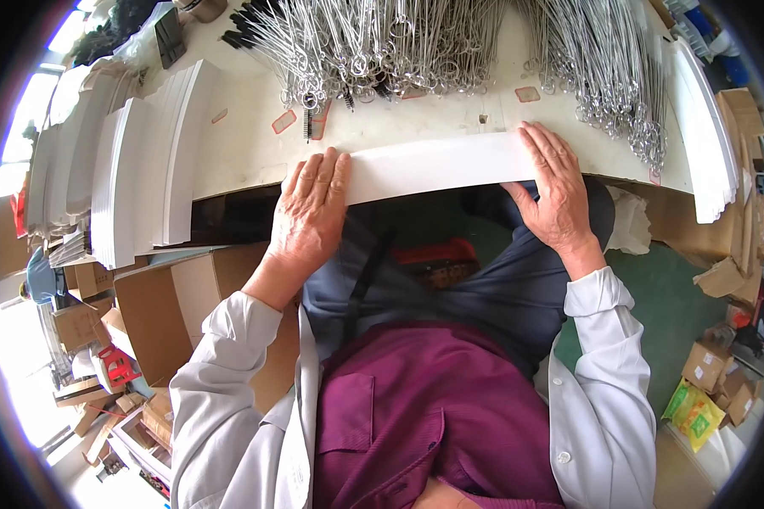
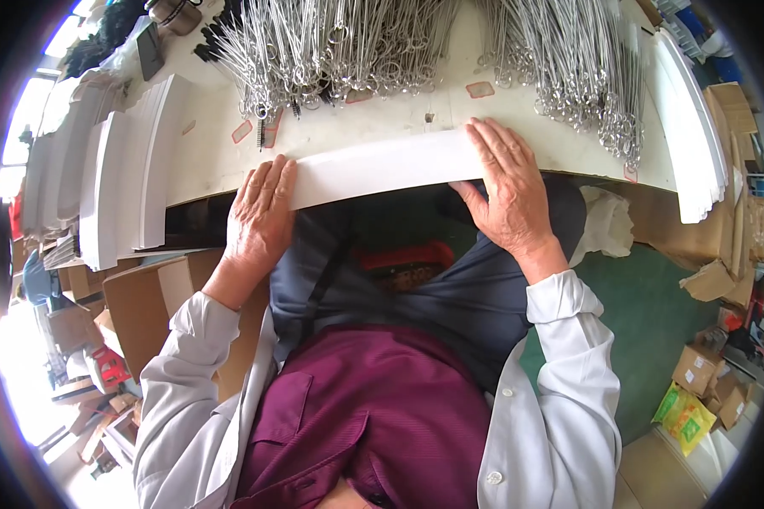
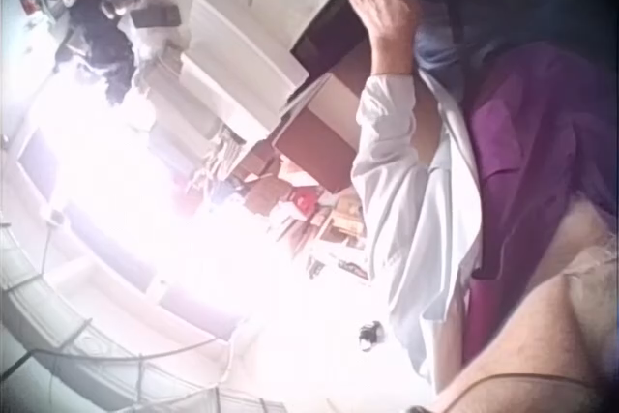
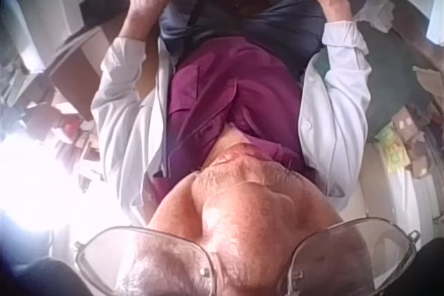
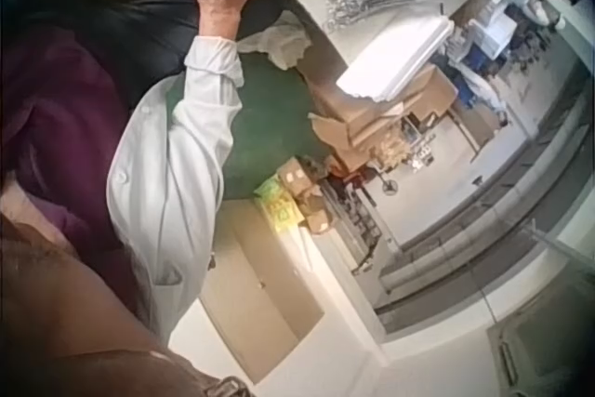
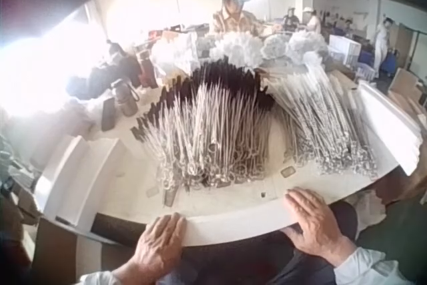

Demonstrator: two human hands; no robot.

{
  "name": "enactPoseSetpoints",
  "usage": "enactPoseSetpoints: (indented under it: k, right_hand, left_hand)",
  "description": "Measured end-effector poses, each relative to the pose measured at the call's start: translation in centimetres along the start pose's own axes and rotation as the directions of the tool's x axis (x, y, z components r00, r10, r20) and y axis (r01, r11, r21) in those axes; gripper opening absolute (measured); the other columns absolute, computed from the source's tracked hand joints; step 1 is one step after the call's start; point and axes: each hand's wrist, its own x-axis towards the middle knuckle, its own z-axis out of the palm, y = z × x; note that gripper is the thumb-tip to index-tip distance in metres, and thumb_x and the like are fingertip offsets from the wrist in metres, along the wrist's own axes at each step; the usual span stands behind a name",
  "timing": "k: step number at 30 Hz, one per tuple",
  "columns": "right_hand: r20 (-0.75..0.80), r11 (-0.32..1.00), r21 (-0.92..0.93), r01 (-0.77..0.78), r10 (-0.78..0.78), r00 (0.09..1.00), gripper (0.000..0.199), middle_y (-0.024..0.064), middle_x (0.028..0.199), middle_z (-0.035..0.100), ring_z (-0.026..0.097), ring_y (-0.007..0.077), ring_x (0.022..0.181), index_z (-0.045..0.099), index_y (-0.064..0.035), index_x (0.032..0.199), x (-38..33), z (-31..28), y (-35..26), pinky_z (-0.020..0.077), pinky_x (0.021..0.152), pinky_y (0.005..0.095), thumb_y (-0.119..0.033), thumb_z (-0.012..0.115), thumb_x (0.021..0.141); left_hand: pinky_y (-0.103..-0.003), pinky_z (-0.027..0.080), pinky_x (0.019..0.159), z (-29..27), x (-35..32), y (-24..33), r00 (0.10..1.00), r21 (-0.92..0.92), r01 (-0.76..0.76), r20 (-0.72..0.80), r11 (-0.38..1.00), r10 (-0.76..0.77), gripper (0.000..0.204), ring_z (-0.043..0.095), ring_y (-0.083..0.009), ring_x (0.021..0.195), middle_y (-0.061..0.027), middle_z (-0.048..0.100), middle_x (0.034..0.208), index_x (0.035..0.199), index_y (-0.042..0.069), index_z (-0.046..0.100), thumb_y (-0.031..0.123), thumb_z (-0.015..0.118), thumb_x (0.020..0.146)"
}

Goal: Packaging small metal-handled brushes into long white cardboard boxes at a workshop table.

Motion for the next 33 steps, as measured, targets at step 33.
enactPoseSetpoints:
  k: [33]
  right_hand:
    - [0.027,0.910,0.320,0.264,-0.287,0.958,0.027,0.0140,0.110,0.074,0.069,0.0296,0.108,0.073,0.0032,0.110,0.1,-0.7,-7.9,0.0520,0.101,0.0427,-0.008,0.065,0.087]
  left_hand:
    - [-0.045,0.054,0.093,-4.5,2.9,5.0,0.739,-0.569,0.429,0.667,0.701,0.090,0.070,0.068,-0.0434,0.108,-0.0279,0.070,0.114,0.134,-0.005,0.057,0.034,0.084,0.082]
